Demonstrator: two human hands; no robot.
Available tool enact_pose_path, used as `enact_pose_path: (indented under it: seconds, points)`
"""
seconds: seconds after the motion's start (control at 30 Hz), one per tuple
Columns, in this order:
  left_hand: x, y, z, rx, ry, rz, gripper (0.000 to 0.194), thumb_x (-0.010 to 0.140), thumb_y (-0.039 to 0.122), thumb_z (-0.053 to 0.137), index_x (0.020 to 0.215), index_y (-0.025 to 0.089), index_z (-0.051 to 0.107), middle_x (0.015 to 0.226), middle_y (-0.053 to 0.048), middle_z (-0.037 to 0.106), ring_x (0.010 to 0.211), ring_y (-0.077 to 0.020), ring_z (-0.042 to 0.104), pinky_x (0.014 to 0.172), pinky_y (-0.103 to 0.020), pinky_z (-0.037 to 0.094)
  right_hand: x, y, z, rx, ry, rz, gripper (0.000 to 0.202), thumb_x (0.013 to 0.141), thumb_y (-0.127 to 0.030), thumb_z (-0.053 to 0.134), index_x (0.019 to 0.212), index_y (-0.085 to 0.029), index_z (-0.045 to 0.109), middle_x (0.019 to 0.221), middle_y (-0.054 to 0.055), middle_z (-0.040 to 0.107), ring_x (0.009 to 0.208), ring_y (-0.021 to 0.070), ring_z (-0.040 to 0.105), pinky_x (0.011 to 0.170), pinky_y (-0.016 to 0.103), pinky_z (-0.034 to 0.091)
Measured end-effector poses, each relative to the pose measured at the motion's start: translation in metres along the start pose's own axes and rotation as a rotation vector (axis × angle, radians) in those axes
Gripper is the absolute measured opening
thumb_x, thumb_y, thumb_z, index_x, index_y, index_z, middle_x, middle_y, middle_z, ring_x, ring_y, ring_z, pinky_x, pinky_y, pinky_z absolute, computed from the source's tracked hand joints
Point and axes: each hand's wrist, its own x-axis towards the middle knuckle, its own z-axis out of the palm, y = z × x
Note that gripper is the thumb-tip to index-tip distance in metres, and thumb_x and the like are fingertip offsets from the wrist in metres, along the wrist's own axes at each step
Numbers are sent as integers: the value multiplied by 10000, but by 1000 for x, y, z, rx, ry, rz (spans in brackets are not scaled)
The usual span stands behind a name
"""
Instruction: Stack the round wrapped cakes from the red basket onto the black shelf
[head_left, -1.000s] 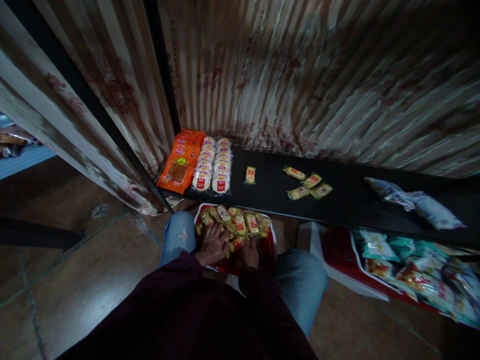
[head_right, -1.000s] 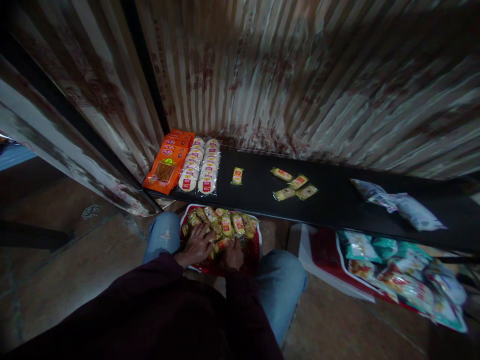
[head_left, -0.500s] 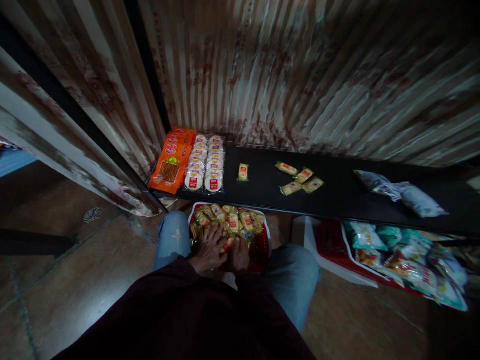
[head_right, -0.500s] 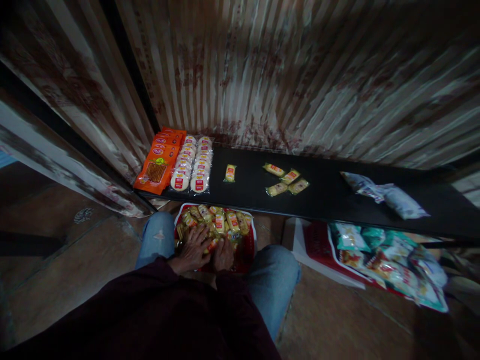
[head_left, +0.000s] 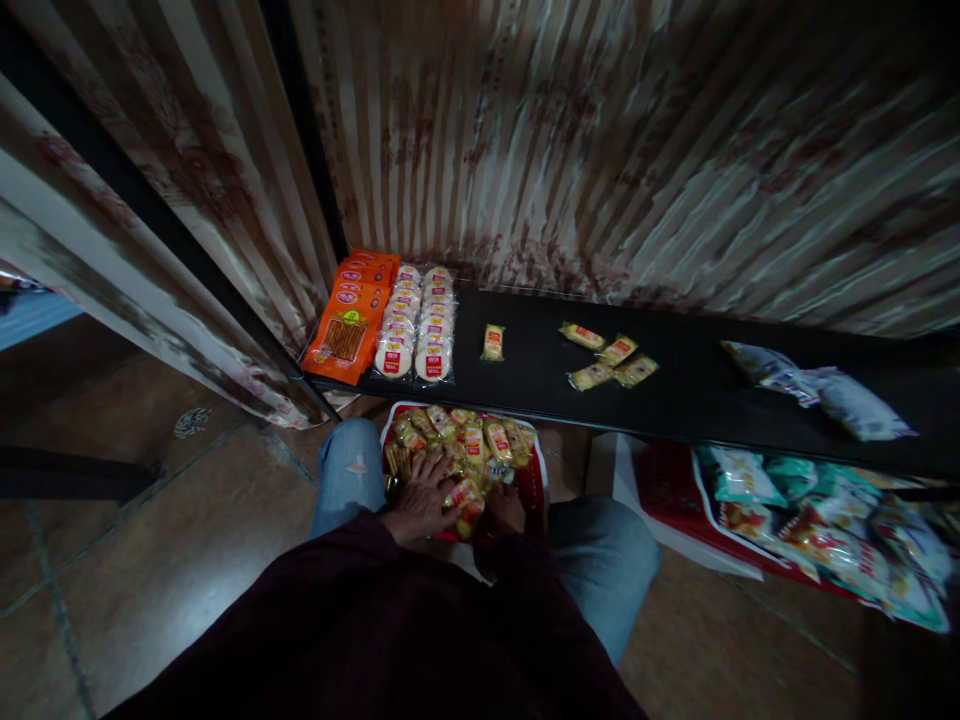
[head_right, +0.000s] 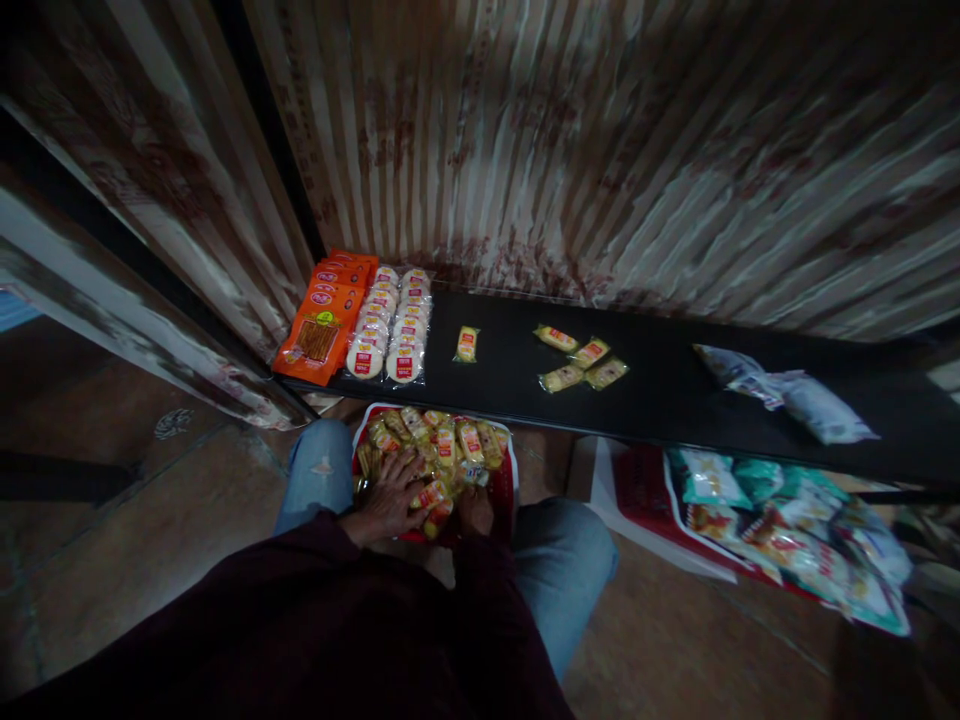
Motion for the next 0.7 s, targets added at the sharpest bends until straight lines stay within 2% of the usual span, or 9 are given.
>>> enact_pose_path:
  seconds: [0.1, 0.17, 0.23, 0.3, 0.37, 0.43, 0.57, 0.7]
  points:
    - [-1, -1, 1, -3, -9, -2, 422, 793, 473, 611, 1126, 216, 650, 1481, -99, 410, 1411, -313, 263, 1145, -568, 182, -4, -4, -2, -25, -9, 46, 362, 826, -395, 419, 942, -168, 677, 916, 171, 674, 943, 312, 616, 800, 405, 427]
    - [-1, 1, -1, -15, -3, -3, 435, 802, 483, 591, 1130, 202, 645, 1468, -113, 425, 1410, -319, 266, 1148, -572, 168, -2, -8, -7, -46, 87, 62, 420, 838, -397, 380, 1016, -131, 652, 989, 195, 659, 990, 319, 590, 848, 425, 416]
    - [2, 3, -5, -31, 26, 12, 440, 825, 476, 549, 1147, 189, 634, 1454, -128, 440, 1417, -320, 253, 1147, -570, 173, 8, -15, -15, -62, 248, 16, 474, 860, -404, 339, 1104, -102, 611, 1091, 210, 631, 1045, 313, 555, 904, 438, 396]
    - [10, 4, -10, -41, 64, 36, 427, 846, 446, 510, 1162, 182, 624, 1447, -135, 446, 1421, -311, 250, 1145, -551, 199, 25, -23, -24, -63, 314, -129, 477, 874, -409, 335, 1140, -106, 590, 1162, 197, 607, 1086, 292, 527, 939, 429, 379]
    - [23, 3, -15, -39, 92, 34, 435, 857, 415, 488, 1202, 174, 601, 1446, -138, 444, 1414, -299, 267, 1143, -527, 227, 47, -30, -33, -80, 281, -256, 454, 892, -392, 317, 1148, -124, 580, 1210, 178, 590, 1138, 275, 494, 981, 432, 351]
    - [40, -1, -18, -19, 102, -22, 476, 854, 389, 488, 1261, 153, 560, 1454, -155, 427, 1407, -305, 279, 1141, -518, 240, 68, -36, -40, -162, 191, -302, 452, 887, -395, 345, 1181, -125, 558, 1224, 172, 585, 1179, 277, 463, 1005, 440, 328]
    - [74, -10, -19, 9, 56, -75, 517, 857, 369, 483, 1333, 168, 494, 1459, -144, 420, 1381, -296, 322, 1151, -518, 223, 91, -48, -46, -369, -45, -218, 454, 896, -438, 397, 1220, -160, 550, 1227, 145, 596, 1216, 273, 435, 1013, 423, 310]
    - [96, -11, -17, 16, -8, -106, 567, 851, 399, 503, 1372, 183, 446, 1422, -135, 453, 1337, -297, 369, 1149, -519, 212, 88, -59, -42, -462, -210, -204, 460, 902, -504, 400, 1266, -271, 556, 1304, 90, 552, 1216, 268, 446, 997, 425, 321]
